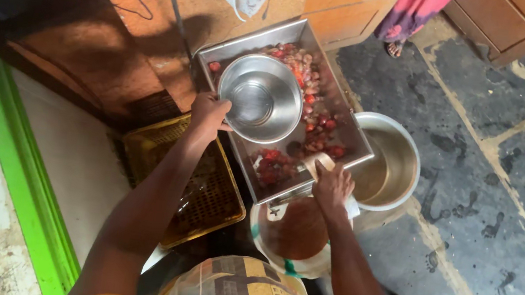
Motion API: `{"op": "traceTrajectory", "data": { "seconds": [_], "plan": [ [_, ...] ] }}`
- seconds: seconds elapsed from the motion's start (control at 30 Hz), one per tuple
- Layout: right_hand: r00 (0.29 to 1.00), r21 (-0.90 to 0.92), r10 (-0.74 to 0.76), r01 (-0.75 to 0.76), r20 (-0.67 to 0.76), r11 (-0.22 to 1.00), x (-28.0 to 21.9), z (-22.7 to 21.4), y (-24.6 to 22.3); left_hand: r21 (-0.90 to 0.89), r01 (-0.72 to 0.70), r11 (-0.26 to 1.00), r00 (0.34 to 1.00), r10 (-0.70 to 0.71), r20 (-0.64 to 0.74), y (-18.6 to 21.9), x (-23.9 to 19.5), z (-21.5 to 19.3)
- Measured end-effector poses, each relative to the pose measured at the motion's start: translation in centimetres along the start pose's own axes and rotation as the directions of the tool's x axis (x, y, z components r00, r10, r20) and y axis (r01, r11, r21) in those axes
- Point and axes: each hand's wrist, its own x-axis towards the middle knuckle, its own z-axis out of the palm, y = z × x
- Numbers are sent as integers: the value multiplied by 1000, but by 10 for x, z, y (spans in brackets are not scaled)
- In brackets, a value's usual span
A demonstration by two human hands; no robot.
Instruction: The person uses a wooden spatula to push whole red tomatoes into a metal food processing machine. The machine grinds the tomatoes, and a red pulp is collected in a bowl below. The person occasionally uses a metal bowl to assist in guiding the tomatoes.
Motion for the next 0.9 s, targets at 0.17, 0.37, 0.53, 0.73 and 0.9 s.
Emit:
{"op": "traceTrajectory", "data": {
  "seconds": [0.17,0.37,0.53,0.73,0.9],
  "plan": [
    [999,162,45,-43,-9,986,8,-16,10,-90,7,996,1000,-8,-6,-2,2,-10],
    [970,40,-82,75,227,996,-40,9,-25,-28,33,999,999,-34,-29,1,1,-18],
    [976,90,-86,106,-201,990,-24,37,-42,-69,-1,998,1000,0,-7,5,-8,-21],
    [950,261,105,-26,-295,965,65,-4,10,-74,-20,997,1000,20,-7,5,-7,-22],
    [972,341,215,-170,-98,925,85,7,6,-58,-20,998,1000,20,-3,-3,-5,-22]
  ]
}}
